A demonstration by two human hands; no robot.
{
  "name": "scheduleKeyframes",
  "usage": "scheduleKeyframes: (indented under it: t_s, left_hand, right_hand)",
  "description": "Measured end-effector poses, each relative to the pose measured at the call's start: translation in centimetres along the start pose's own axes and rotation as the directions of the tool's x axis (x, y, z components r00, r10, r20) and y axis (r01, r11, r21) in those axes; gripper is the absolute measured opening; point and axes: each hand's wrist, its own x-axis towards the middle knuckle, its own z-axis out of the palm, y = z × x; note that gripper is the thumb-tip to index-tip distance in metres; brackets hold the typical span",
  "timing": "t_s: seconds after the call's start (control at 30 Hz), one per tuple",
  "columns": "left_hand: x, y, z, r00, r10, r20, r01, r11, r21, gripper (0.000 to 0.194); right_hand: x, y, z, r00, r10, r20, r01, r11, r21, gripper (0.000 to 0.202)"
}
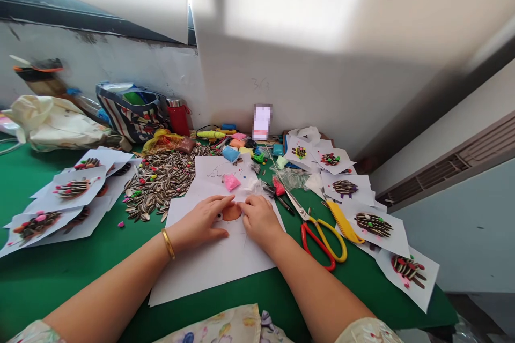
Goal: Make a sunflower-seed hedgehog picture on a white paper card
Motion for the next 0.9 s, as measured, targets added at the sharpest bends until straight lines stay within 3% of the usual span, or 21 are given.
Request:
scheduleKeyframes:
  t_s: [0.17, 0.33, 0.6, 0.9]
  left_hand:
    - [-0.1, 0.0, 0.0, 1.000, 0.016, 0.012, -0.016, 0.999, 0.029, 0.080]
    - [-0.1, 0.6, -0.4, 0.992, 0.105, 0.063, -0.110, 0.990, 0.083, 0.053]
    - [-0.3, 1.0, 0.0, 0.987, 0.094, 0.134, -0.121, 0.968, 0.218, 0.056]
    - [-0.5, 1.5, 0.6, 0.987, 0.110, 0.117, -0.143, 0.933, 0.331, 0.054]
  right_hand:
    - [-0.7, -0.1, -0.5, 0.999, -0.028, 0.025, 0.029, 0.998, -0.063, 0.045]
    - [-0.7, 0.6, -0.5, 0.999, -0.013, -0.049, 0.015, 0.998, 0.055, 0.043]
    - [-0.6, 0.8, -0.4, 0.997, -0.008, -0.073, 0.015, 0.996, 0.088, 0.041]
    - [-0.6, 0.7, -0.2, 0.999, 0.001, -0.052, 0.002, 0.999, 0.053, 0.041]
